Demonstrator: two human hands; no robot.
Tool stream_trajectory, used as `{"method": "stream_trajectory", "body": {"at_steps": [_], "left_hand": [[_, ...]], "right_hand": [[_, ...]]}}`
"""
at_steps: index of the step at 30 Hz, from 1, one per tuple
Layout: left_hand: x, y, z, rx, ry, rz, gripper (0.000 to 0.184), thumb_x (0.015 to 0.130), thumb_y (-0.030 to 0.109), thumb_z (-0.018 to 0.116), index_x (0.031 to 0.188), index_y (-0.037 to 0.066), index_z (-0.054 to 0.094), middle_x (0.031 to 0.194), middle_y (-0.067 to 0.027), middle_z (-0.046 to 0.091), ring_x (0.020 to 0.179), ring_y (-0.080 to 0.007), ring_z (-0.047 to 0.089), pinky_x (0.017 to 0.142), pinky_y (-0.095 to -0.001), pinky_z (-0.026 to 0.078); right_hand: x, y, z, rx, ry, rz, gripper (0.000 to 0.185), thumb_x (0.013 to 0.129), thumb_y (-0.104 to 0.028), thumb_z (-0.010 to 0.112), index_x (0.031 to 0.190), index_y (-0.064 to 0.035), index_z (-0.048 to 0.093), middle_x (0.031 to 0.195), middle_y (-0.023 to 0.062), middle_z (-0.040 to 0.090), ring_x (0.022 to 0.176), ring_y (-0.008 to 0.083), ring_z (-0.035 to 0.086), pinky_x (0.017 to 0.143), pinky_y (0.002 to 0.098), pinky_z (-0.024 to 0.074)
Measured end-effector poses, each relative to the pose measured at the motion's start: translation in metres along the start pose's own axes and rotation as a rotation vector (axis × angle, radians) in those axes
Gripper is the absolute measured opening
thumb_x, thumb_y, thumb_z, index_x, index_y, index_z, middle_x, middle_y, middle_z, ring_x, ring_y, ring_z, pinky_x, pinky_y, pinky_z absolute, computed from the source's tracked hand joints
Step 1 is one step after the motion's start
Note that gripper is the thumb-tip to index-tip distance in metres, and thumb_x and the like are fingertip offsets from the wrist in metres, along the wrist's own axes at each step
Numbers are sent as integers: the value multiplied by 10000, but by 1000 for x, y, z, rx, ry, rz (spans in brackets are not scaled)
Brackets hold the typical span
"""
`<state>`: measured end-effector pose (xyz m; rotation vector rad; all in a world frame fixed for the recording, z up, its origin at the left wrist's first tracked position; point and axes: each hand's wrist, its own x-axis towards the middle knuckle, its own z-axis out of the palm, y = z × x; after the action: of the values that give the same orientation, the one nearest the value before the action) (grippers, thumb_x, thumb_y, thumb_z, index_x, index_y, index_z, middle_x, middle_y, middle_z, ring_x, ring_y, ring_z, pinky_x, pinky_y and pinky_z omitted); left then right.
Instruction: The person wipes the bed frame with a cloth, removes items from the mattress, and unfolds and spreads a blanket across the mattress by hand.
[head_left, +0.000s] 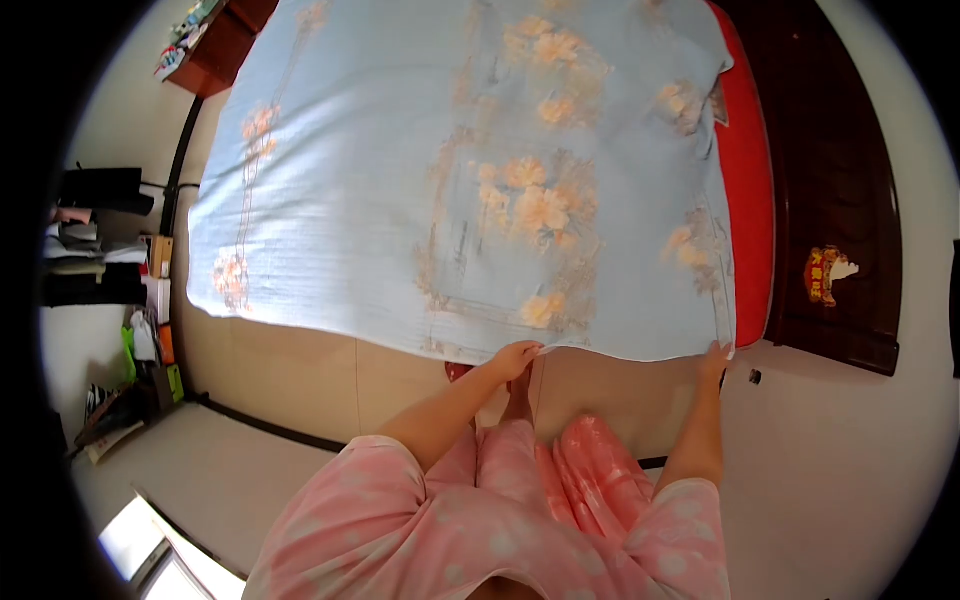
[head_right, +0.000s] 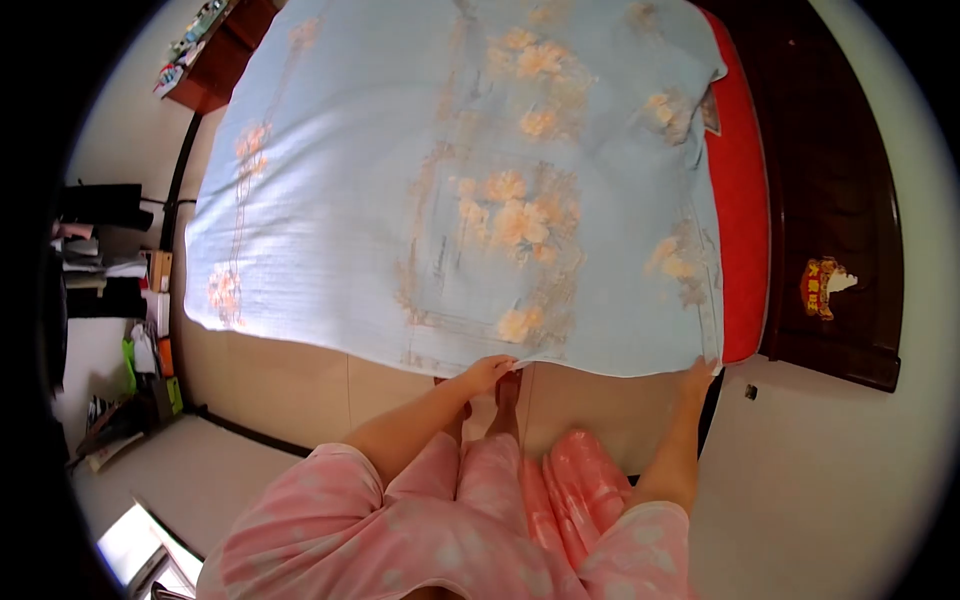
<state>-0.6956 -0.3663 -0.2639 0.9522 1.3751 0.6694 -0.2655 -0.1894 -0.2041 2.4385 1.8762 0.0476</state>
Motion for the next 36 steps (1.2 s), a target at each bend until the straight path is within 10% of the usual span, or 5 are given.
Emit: {"method": "stream_trajectory", "body": {"at_steps": [8, 17, 25, 36], "left_hand": [[-27, -114, -27, 81, 249, -204, 297, 824, 207, 554, 1064, 33, 565, 974, -146, 608, 902, -245, 575, 768, -329, 457], [-28, -137, -80, 587, 664, -298, 582, 687, 111, 630, 1228, 99, 416, 1279, -205, 360, 1159, -379, 367, 961, -429, 334], [4, -109, -49, 587, 698, -390, 554, 686, 127, 632, 1209, 113, 449, 1316, -195, 284, 1207, -372, 294, 992, -420, 301], [9, -77, -37, 619, 436, -434, 577, 722, 191, 629, 1252, 129, 410, 1296, -156, 348, 1208, -329, 319, 990, -399, 311]], "right_hand": [[-40, -86, 110, 230, -514, -305, 636, 639, -52, 661, 1220, -9, 407, 1282, 270, 333, 1182, 388, 357, 972, 400, 339], [-67, -197, 136, 154, -325, -487, 409, 763, -105, 569, 1144, -38, 437, 1228, 230, 380, 1100, 373, 422, 882, 413, 404], [-19, -201, 171, 89, -428, -605, 133, 805, -59, 422, 919, -37, 487, 846, 203, 558, 823, 386, 545, 721, 452, 445], [-7, -144, 218, 243, -401, -546, 189, 756, -22, 491, 939, 18, 509, 945, 224, 538, 945, 377, 505, 838, 438, 400]]}}
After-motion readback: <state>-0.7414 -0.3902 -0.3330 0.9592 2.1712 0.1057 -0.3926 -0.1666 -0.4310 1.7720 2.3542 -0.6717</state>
